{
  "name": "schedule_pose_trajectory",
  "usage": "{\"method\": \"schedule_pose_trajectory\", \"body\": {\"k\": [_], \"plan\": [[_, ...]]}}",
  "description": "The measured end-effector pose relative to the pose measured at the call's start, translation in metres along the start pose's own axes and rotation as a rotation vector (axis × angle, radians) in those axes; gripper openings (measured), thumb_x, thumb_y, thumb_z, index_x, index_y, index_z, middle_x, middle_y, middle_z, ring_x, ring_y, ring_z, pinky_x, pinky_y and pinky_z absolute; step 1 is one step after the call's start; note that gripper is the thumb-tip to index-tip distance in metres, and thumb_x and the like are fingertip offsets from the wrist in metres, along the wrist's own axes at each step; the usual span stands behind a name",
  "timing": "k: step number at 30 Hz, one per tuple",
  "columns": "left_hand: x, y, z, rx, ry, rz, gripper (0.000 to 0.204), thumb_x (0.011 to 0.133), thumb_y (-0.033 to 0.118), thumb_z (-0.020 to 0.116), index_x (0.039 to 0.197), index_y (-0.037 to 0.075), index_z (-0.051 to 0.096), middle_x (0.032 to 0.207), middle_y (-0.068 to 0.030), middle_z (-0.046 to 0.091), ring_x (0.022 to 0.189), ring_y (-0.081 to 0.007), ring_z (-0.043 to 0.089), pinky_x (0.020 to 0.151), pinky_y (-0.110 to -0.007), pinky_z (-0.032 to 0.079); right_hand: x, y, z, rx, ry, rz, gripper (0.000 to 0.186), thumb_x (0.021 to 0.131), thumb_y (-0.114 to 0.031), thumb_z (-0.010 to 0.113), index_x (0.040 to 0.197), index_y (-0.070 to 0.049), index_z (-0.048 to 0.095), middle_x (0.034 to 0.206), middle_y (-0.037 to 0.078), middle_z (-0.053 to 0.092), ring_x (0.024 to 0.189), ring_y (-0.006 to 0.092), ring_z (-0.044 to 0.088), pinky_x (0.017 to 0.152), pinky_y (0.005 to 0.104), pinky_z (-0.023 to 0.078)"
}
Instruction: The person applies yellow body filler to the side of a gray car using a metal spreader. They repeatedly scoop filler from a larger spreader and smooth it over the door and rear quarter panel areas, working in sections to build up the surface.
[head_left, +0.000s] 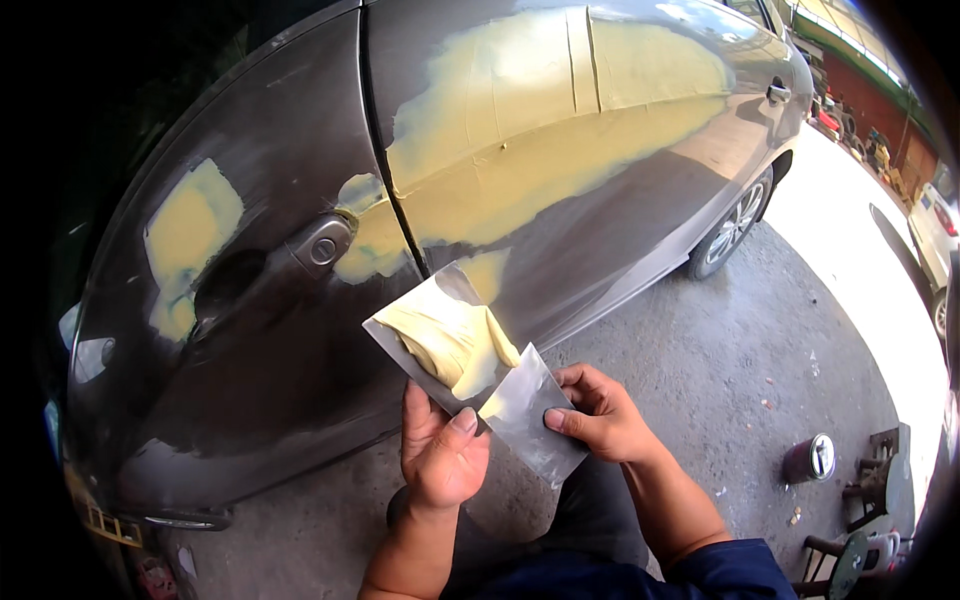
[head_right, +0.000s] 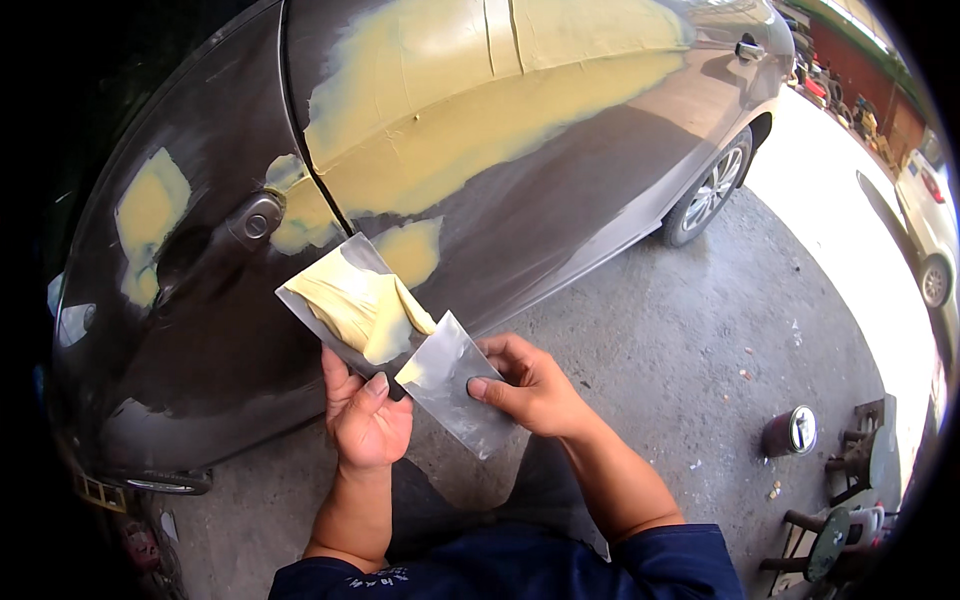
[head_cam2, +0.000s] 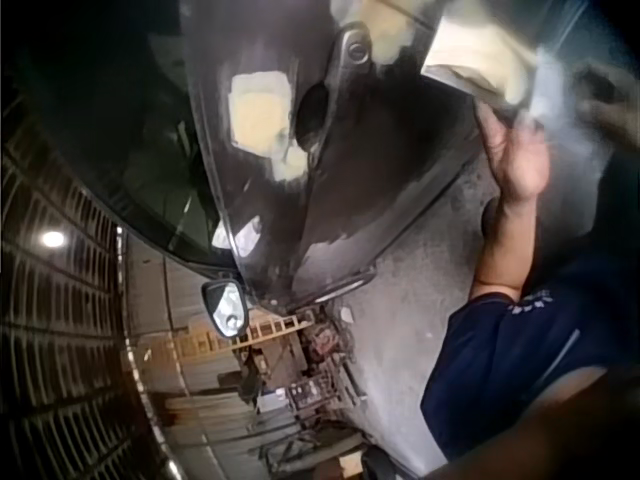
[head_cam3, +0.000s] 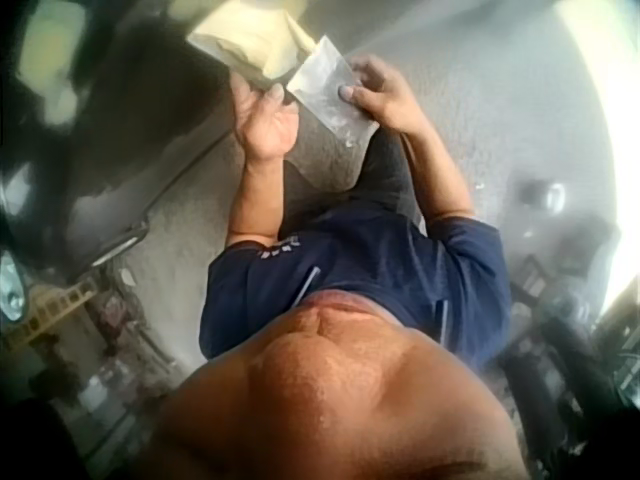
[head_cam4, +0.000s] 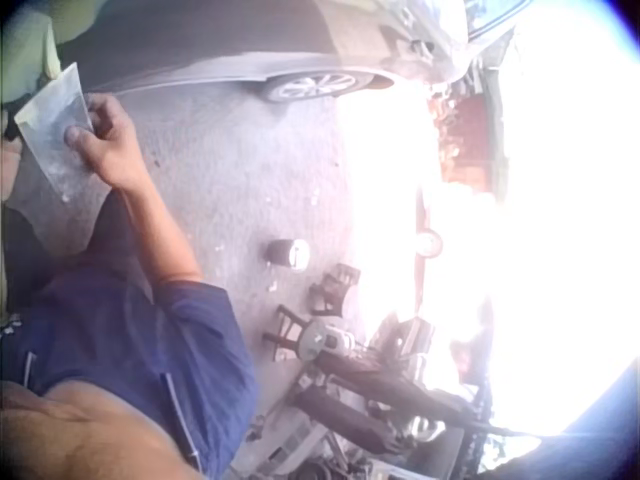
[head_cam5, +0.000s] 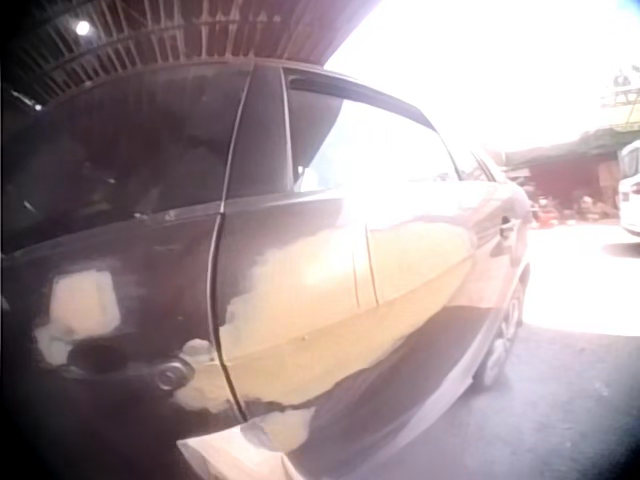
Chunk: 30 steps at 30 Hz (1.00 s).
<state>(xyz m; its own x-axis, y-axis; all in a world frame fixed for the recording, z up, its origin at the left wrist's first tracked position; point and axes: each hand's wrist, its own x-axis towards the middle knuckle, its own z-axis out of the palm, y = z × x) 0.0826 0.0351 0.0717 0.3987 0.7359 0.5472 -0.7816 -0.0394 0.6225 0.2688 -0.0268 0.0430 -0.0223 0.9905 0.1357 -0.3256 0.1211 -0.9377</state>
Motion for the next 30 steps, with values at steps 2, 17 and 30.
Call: {"method": "schedule_pose_trajectory", "body": {"k": [2,17,30], "plan": [[-0.001,0.001,-0.003,0.089,-0.076,-0.101,0.068,0.090,-0.004,0.041,0.153,0.010,0.017,0.153,-0.0120,0.029,0.140,-0.0286,0.031,0.115,-0.049,0.024,0.005,-0.004,0.004,0.021,-0.003,-0.026,0.036,0.089,-0.006,0.066,0.120,0.003,0.050,0.105,0.010,0.065,0.099,0.0150,0.060,0.086,0.0299,0.049],[-0.012,0.003,-0.060,0.374,-0.092,-0.307,0.044,0.095,-0.003,0.049,0.138,0.002,0.046,0.131,-0.0159,0.057,0.121,-0.0253,0.055,0.104,-0.036,0.040,0.022,-0.078,-0.032,-0.382,-0.247,-0.662,0.039,0.080,0.008,0.064,0.118,-0.003,0.064,0.120,0.014,0.063,0.112,0.0278,0.060,0.095,0.0378,0.048],[0.000,-0.007,-0.015,0.082,0.118,-0.319,0.054,0.096,0.001,0.046,0.147,0.003,0.028,0.137,-0.0174,0.049,0.123,-0.0286,0.052,0.104,-0.047,0.042,0.014,-0.067,-0.036,-1.203,0.254,-0.689,0.049,0.068,-0.022,0.081,0.115,-0.014,0.067,0.121,0.012,0.060,0.110,0.0347,0.057,0.088,0.0431,0.048]]}}
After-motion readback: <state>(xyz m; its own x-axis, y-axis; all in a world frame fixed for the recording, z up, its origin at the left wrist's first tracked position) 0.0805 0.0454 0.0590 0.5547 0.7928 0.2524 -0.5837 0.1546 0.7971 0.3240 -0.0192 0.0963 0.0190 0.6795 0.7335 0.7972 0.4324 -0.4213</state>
